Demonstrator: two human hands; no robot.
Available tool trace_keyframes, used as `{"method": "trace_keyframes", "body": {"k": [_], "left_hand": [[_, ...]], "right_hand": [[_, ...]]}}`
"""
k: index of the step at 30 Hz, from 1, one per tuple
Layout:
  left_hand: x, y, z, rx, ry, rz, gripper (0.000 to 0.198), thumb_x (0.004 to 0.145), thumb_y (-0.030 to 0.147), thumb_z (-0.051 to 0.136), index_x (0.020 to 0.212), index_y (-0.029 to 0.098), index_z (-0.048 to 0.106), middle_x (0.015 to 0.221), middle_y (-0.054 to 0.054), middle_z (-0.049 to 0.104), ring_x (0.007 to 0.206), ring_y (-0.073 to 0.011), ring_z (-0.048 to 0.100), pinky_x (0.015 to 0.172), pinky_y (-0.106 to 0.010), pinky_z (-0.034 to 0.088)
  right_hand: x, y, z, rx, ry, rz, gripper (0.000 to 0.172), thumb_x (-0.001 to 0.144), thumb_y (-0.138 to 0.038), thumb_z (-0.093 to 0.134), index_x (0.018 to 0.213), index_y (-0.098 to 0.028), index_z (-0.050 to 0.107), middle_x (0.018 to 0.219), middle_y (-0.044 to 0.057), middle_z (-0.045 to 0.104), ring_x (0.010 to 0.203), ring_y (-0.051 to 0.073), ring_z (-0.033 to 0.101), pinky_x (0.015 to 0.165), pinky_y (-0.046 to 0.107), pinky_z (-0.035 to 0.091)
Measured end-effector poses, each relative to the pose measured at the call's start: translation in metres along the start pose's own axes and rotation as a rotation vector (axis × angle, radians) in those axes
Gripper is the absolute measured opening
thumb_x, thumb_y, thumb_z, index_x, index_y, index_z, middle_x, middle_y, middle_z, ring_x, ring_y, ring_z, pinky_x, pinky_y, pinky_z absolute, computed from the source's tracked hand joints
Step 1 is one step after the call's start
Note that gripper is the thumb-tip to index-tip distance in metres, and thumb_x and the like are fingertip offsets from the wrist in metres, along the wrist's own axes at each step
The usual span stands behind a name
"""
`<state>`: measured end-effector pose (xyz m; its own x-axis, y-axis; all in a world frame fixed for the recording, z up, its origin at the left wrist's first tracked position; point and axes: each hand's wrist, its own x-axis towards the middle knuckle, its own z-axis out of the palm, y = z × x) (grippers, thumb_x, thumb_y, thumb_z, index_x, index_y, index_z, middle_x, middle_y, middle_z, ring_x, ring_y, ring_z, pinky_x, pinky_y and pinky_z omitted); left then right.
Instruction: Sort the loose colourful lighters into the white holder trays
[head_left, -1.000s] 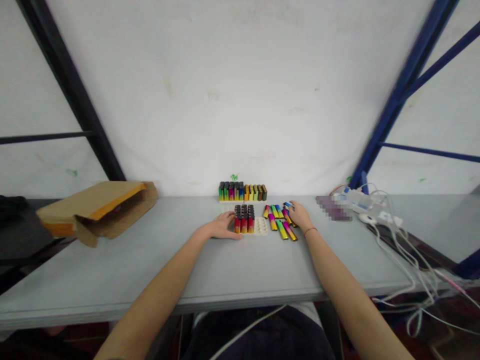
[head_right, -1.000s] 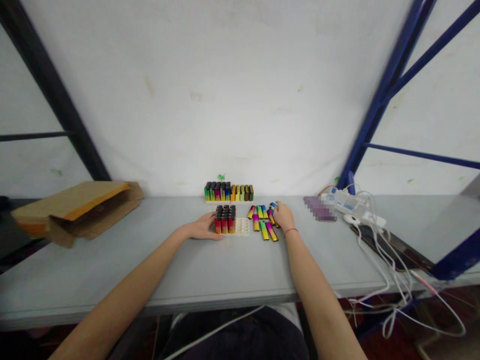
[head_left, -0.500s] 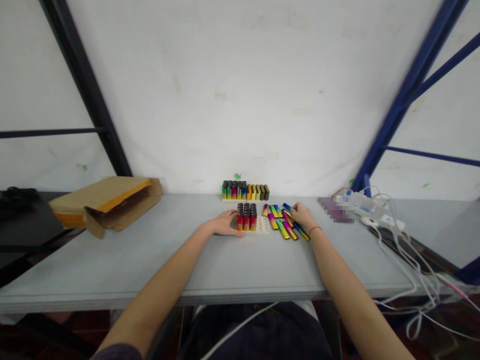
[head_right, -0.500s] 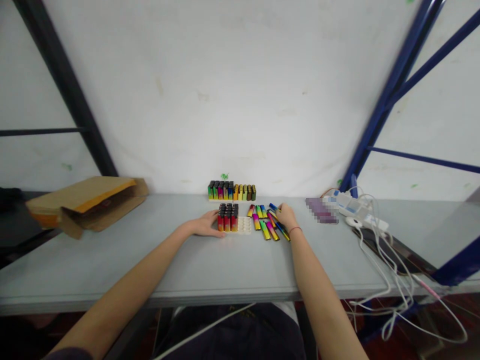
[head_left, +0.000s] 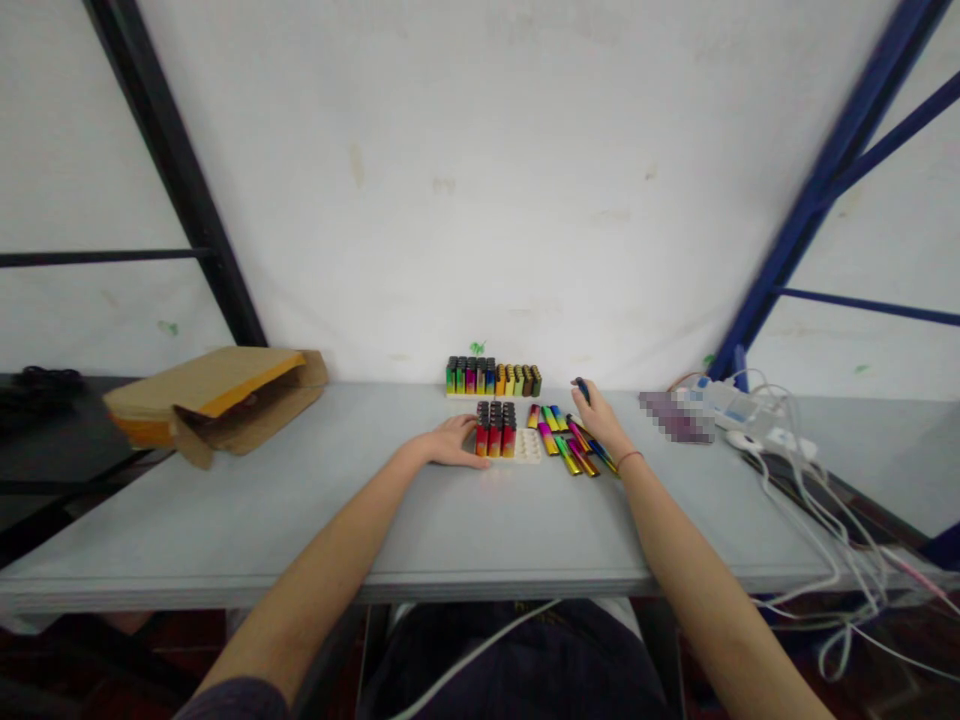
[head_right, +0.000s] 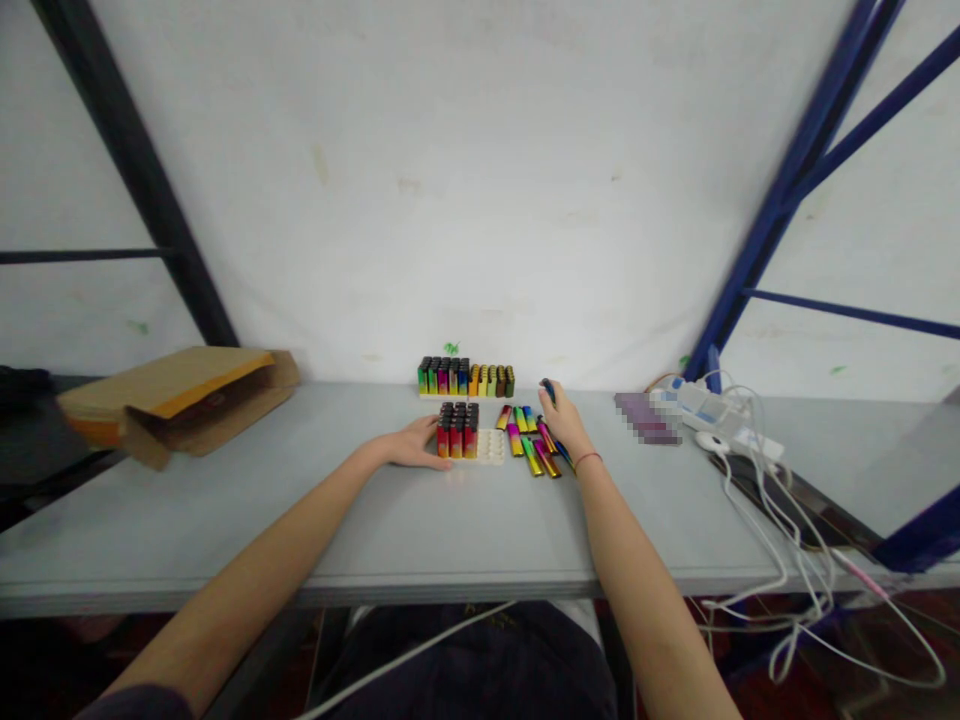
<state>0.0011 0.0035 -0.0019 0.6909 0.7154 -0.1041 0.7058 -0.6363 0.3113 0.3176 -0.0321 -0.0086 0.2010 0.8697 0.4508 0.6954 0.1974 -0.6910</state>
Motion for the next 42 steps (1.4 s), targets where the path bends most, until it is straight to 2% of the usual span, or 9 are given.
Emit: {"method": "trace_keyframes", "body": {"k": [3,6,8,11,16,21,25,34,42], "left_hand": [[0.001,-0.001,0.001,-0.002,0.003,0.003,0.106,0.064,0.076,0.058,0.145,0.012,0.032,0.155,-0.016,0.024,0.141,-0.0343,0.024,0.115,-0.038,0.021],[0.001,-0.002,0.001,-0.003,0.002,0.005,0.105,0.064,0.076,0.058,0.145,0.014,0.032,0.156,-0.015,0.024,0.141,-0.0339,0.024,0.115,-0.039,0.021],[0.001,-0.002,0.001,-0.005,0.002,0.007,0.105,0.064,0.077,0.058,0.144,0.013,0.033,0.156,-0.015,0.024,0.141,-0.0340,0.024,0.115,-0.038,0.021],[0.001,-0.002,0.001,-0.009,0.005,0.009,0.107,0.065,0.076,0.058,0.145,0.011,0.032,0.156,-0.017,0.023,0.141,-0.0341,0.024,0.115,-0.038,0.021],[0.000,-0.002,0.001,-0.006,-0.001,-0.001,0.109,0.065,0.077,0.057,0.146,0.011,0.029,0.156,-0.017,0.022,0.142,-0.0328,0.023,0.116,-0.037,0.019],[0.000,-0.001,0.001,-0.005,-0.002,-0.007,0.112,0.064,0.077,0.058,0.146,0.008,0.028,0.156,-0.018,0.021,0.142,-0.0328,0.023,0.116,-0.036,0.018],[0.000,-0.001,0.000,-0.004,-0.008,-0.004,0.112,0.065,0.077,0.057,0.146,0.006,0.028,0.155,-0.019,0.022,0.141,-0.0339,0.023,0.116,-0.038,0.019],[0.004,-0.004,0.002,0.023,0.009,0.006,0.109,0.064,0.077,0.057,0.144,0.008,0.031,0.154,-0.019,0.025,0.140,-0.0340,0.026,0.115,-0.037,0.021],[0.004,-0.005,0.003,0.022,-0.002,0.001,0.110,0.065,0.079,0.056,0.146,0.009,0.029,0.156,-0.018,0.022,0.141,-0.0336,0.024,0.116,-0.037,0.020]], "right_hand": [[-0.004,-0.012,0.004,0.076,0.024,-0.054,0.043,0.091,-0.050,0.035,0.109,-0.017,0.055,0.098,0.010,0.066,0.090,0.021,0.060,0.083,0.034,0.047],[-0.011,-0.027,0.010,0.179,0.039,-0.082,0.043,0.087,-0.058,0.041,0.089,-0.018,0.056,0.077,0.004,0.060,0.072,0.018,0.054,0.068,0.029,0.046],[-0.016,-0.037,0.014,0.283,0.044,-0.036,0.042,0.084,-0.062,0.045,0.078,-0.020,0.052,0.066,-0.001,0.052,0.062,0.014,0.047,0.058,0.025,0.042],[-0.024,-0.050,0.019,0.544,-0.064,0.077,0.040,0.085,-0.063,0.044,0.082,-0.024,0.045,0.056,-0.007,0.040,0.047,0.010,0.035,0.045,0.021,0.033],[-0.027,-0.054,0.026,0.748,-0.128,0.083,0.046,0.081,-0.070,0.047,0.081,-0.024,0.041,0.055,-0.008,0.041,0.045,0.010,0.038,0.044,0.021,0.035],[-0.023,-0.052,0.029,0.970,-0.189,0.376,0.055,0.079,-0.078,0.037,0.067,-0.023,0.037,0.046,-0.009,0.028,0.036,0.007,0.021,0.035,0.020,0.016],[-0.023,-0.053,0.029,0.999,-0.108,0.525,0.053,0.082,-0.072,0.030,0.059,-0.025,0.027,0.041,-0.009,0.021,0.033,0.007,0.016,0.033,0.021,0.012],[-0.024,-0.057,0.029,1.004,0.054,0.549,0.041,0.087,-0.048,0.025,0.054,-0.024,0.022,0.036,-0.007,0.017,0.030,0.007,0.012,0.033,0.022,0.009],[-0.024,-0.053,0.031,0.961,0.105,0.562,0.044,0.087,-0.056,0.027,0.056,-0.025,0.023,0.037,-0.008,0.018,0.030,0.007,0.012,0.032,0.023,0.010]]}}
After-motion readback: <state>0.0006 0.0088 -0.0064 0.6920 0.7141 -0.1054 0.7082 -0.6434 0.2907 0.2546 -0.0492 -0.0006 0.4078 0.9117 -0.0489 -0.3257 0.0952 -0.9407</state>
